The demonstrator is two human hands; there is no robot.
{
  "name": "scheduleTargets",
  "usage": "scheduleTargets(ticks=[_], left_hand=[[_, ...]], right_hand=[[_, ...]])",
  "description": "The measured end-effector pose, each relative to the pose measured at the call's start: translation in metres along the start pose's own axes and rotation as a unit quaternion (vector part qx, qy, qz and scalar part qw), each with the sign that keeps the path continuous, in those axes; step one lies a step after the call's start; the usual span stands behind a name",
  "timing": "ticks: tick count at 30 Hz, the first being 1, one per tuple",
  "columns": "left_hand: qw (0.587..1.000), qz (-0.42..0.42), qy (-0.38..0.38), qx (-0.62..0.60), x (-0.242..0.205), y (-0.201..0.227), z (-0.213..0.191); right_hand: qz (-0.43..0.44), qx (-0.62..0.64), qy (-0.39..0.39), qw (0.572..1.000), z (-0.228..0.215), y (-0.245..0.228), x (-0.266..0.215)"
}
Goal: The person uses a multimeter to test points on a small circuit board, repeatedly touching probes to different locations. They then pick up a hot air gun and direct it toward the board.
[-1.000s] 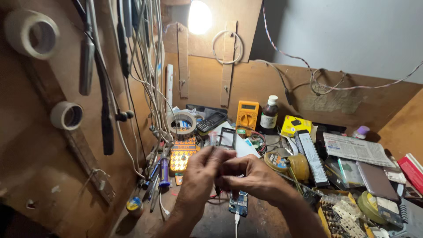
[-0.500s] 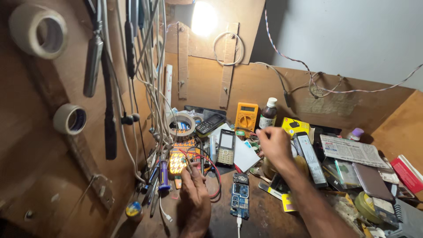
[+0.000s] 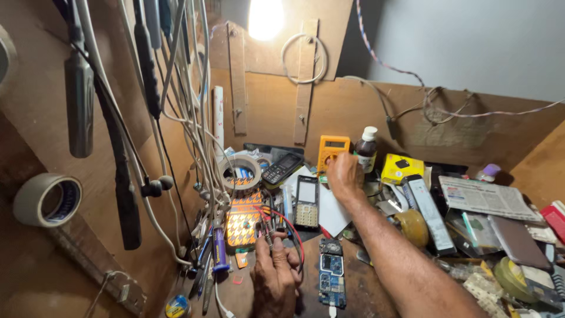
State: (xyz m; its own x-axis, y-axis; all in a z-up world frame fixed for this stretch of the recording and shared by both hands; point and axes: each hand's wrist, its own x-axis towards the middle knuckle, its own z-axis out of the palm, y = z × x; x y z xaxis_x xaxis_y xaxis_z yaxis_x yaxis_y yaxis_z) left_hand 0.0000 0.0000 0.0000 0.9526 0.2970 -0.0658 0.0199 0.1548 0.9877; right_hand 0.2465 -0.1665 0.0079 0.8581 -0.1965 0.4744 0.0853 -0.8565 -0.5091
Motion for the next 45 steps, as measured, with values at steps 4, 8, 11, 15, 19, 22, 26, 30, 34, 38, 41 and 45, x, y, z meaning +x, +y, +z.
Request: scheduleTargets(ticks=[4,8,11,15,19,22,26,30,34,38,41,45], left_hand=[[0.999,0.033,0.005,-0.011,-0.001,-0.004,0.002],[0.999,0.037,0.000,0.029,-0.001,-0.002,-0.001],[0.999,-0.010,-0.003,0.048,0.000,0.003,-0.002],[1.000,-0.001,-0.006,0.026,0.000,0.004,-0.002],[0.999,-0.015,-0.011,0.029,0.001,0.002,-0.001],[0.999,0.009,0.001,0.039,0.002,0.002,-0.001],[1.000,-0.017,-0.012,0.016,0.003,0.002,-0.001],[0.999,-0.008,-0.019,0.037,0.001,0.002,-0.002],[0.999,-0.014,-0.024,0.024,0.003,0.002,-0.001],[0.999,0.000,-0.036,-0.034,0.006,-0.002,-0.001],[0.996,0.002,-0.034,-0.087,0.009,-0.008,-0.002],[0.989,0.071,-0.034,-0.122,0.010,-0.017,-0.002]], right_hand=[[0.139,0.088,0.005,0.986,0.026,0.015,0.016],[0.334,0.417,-0.064,0.843,0.025,0.022,0.023],[0.136,0.111,-0.035,0.984,0.006,0.026,0.010],[-0.268,-0.173,0.050,0.947,-0.013,0.025,-0.008],[-0.315,-0.196,0.047,0.927,-0.021,0.021,-0.001],[-0.306,-0.189,0.037,0.932,-0.020,0.015,0.004],[-0.122,-0.123,-0.065,0.983,-0.018,0.005,-0.001],[-0.123,-0.080,-0.028,0.989,-0.020,-0.001,-0.004],[-0.208,-0.114,-0.014,0.971,-0.022,0.003,-0.003],[-0.248,-0.155,-0.012,0.956,-0.027,-0.001,-0.001],[-0.164,-0.088,-0.035,0.982,-0.047,-0.015,-0.007],[-0.111,0.130,-0.047,0.984,-0.092,-0.033,-0.055]])
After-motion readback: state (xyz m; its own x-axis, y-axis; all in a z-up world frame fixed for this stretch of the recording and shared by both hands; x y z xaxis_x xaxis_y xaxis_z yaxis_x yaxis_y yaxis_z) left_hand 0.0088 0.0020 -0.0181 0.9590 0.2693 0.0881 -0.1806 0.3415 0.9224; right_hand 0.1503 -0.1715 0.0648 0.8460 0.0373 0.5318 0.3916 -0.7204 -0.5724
